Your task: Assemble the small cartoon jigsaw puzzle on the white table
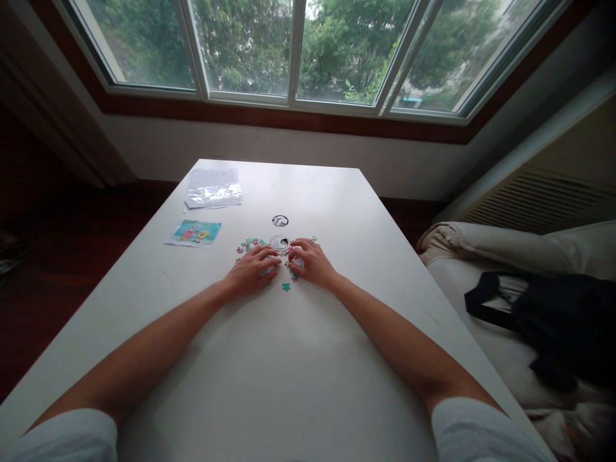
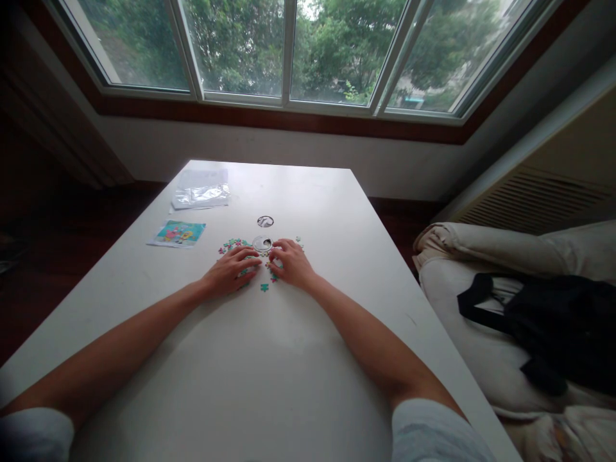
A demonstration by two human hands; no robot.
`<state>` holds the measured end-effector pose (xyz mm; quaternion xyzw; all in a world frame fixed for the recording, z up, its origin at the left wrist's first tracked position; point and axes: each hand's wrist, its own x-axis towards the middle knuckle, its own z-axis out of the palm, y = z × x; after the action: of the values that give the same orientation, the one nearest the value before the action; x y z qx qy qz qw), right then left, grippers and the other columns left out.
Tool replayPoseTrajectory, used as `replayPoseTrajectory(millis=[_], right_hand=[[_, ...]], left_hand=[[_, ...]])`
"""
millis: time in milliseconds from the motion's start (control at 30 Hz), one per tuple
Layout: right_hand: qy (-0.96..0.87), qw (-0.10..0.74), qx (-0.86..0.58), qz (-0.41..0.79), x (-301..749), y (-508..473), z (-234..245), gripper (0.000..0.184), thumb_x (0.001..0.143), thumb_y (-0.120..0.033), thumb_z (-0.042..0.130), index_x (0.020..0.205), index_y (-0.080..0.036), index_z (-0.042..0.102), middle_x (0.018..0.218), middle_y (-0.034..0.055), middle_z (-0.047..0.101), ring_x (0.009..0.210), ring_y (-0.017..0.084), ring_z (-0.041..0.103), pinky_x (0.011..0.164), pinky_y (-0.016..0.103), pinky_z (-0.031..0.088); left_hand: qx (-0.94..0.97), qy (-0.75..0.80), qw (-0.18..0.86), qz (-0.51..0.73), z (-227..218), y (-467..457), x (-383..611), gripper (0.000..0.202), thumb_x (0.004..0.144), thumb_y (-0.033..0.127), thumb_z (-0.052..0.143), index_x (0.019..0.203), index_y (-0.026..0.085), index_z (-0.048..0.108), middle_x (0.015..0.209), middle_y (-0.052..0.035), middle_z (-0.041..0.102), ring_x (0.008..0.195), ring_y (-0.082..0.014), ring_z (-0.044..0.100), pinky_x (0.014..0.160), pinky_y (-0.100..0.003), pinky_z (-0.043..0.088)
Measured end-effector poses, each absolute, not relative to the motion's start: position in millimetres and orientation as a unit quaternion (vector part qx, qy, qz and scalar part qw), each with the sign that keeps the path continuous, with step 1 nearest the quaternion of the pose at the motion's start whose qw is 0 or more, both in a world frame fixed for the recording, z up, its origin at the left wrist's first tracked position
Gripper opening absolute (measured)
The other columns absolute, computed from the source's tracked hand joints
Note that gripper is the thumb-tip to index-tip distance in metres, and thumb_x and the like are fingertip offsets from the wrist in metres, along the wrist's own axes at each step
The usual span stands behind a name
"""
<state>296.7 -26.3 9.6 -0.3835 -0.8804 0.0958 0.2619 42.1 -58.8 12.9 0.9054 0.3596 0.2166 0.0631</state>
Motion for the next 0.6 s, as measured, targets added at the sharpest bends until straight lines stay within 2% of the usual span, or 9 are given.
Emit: replayPoseTrajectory(millis=[100,167,467,600], right_hand=[[-0.879,0.254,-0.393,0.093,294,-29,10,0.012,0.087,-0.028,0.071,0.098,-0.026,0.072,0.132,0.0089,0.063,0.13,0.029,0.051,0.11,0.05,0.042],[-0.878,0.25,-0.398,0.092,293,-31,10,0.012,0.086,-0.027,0.071,0.098,-0.026,0.071,0.132,0.0089,0.063,0.13,0.03,0.051,0.11,0.05,0.041],[-0.877,0.232,-0.415,0.071,291,-40,18,0.006,0.088,-0.028,0.072,0.093,-0.025,0.07,0.124,0.0097,0.066,0.121,0.03,0.054,0.104,0.05,0.045],[-0.878,0.237,-0.408,0.077,291,-39,15,0.005,0.089,-0.03,0.072,0.092,-0.025,0.07,0.122,0.0084,0.067,0.118,0.029,0.055,0.101,0.048,0.046]], left_hand=[[0.911,0.353,0.061,0.204,9,-56,44,0.043,0.1,0.037,0.054,0.141,0.026,0.057,0.149,-0.0089,0.055,0.144,-0.0301,0.041,0.121,-0.054,0.034],[0.914,0.35,0.065,0.195,8,-55,44,0.043,0.101,0.038,0.053,0.142,0.026,0.057,0.15,-0.0079,0.055,0.145,-0.0299,0.04,0.122,-0.054,0.032],[0.911,0.328,0.097,0.23,20,-55,37,0.024,0.102,0.031,0.05,0.108,0.026,0.073,0.12,-0.0034,0.073,0.127,-0.0236,0.057,0.116,-0.045,0.041],[0.906,0.327,0.103,0.249,21,-55,37,0.022,0.1,0.028,0.052,0.107,0.025,0.073,0.114,-0.0049,0.073,0.121,-0.023,0.06,0.11,-0.043,0.046]])
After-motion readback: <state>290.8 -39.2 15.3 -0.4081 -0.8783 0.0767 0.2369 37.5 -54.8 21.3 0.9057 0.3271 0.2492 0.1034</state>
